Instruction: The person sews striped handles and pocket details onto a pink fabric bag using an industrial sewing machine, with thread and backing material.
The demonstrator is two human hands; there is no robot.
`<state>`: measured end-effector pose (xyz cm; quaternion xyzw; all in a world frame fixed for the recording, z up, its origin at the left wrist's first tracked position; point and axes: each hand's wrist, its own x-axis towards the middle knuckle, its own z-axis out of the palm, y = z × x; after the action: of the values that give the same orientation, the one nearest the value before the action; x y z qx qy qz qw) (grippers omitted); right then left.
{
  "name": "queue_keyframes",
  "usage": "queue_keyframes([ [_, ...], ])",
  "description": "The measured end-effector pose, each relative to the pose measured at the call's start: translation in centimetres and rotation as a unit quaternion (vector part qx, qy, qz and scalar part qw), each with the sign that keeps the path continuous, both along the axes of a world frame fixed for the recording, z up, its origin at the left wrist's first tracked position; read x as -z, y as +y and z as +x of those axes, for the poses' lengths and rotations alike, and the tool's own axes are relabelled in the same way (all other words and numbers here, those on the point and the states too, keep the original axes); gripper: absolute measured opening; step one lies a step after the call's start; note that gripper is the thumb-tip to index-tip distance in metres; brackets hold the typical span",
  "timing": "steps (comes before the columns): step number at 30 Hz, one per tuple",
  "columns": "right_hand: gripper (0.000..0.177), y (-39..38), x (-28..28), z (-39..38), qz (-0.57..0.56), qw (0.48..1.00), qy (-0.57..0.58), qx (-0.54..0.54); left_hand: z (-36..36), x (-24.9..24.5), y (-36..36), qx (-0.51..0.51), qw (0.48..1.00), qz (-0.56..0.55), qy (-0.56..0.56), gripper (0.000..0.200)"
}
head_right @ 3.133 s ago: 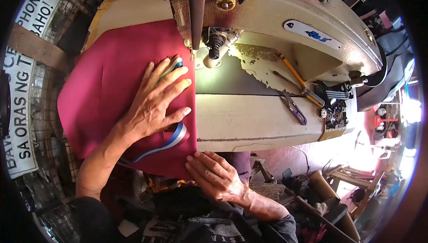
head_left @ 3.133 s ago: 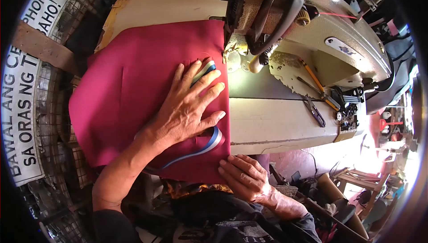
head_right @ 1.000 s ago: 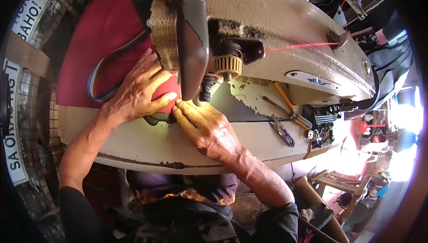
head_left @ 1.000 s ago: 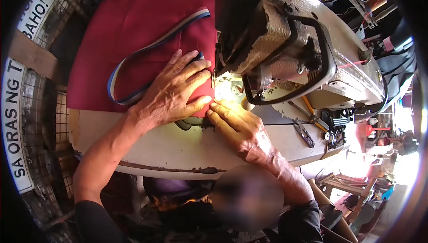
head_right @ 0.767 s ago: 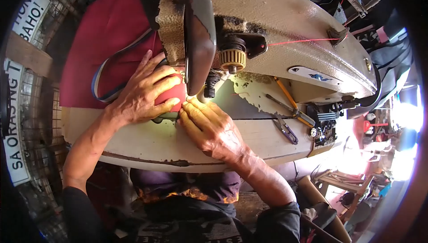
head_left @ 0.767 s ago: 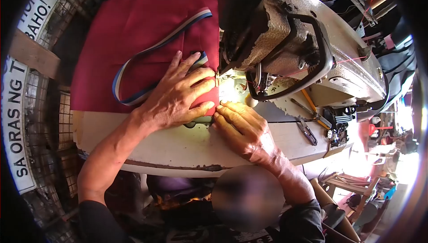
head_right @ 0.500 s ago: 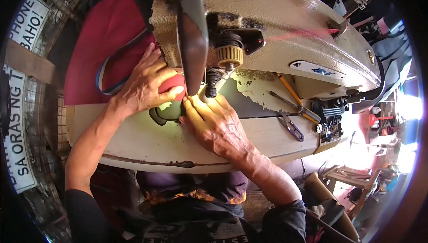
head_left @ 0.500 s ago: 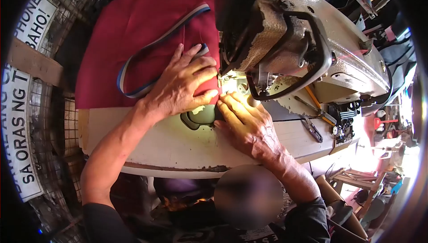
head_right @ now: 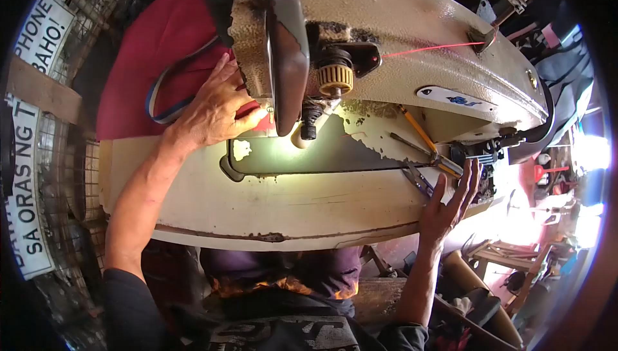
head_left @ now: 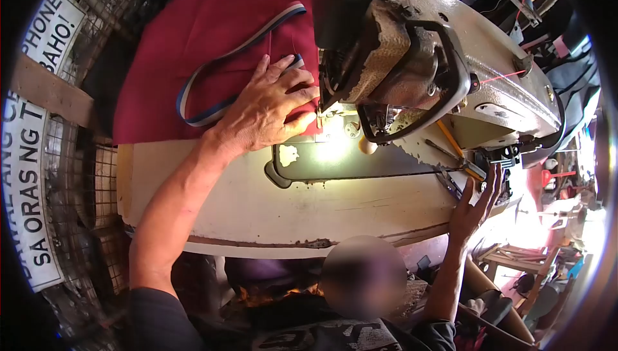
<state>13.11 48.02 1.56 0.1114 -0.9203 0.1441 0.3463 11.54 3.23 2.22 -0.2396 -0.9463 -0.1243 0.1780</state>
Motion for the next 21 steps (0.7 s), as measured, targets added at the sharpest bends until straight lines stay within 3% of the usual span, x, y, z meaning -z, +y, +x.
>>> queue_keyframes([
  [8, 0.053, 0.85, 1.42, -0.22, -0.085, 0.996, -0.008, -0.001, 0.13, -0.07, -0.02, -0.048, 0.992, -0.119, 0.009, 0.043],
  [11, 0.054, 0.75, 1.34, -0.28, -0.070, 0.998, -0.010, -0.004, 0.02, 0.01, -0.19, -0.047, 0.997, -0.051, -0.040, 0.046],
  [21, 0.051, 0.35, 1.07, -0.15, -0.061, 0.998, 0.000, -0.004, -0.36, -0.46, -0.35, -0.038, 0.998, -0.032, -0.050, 0.044],
])
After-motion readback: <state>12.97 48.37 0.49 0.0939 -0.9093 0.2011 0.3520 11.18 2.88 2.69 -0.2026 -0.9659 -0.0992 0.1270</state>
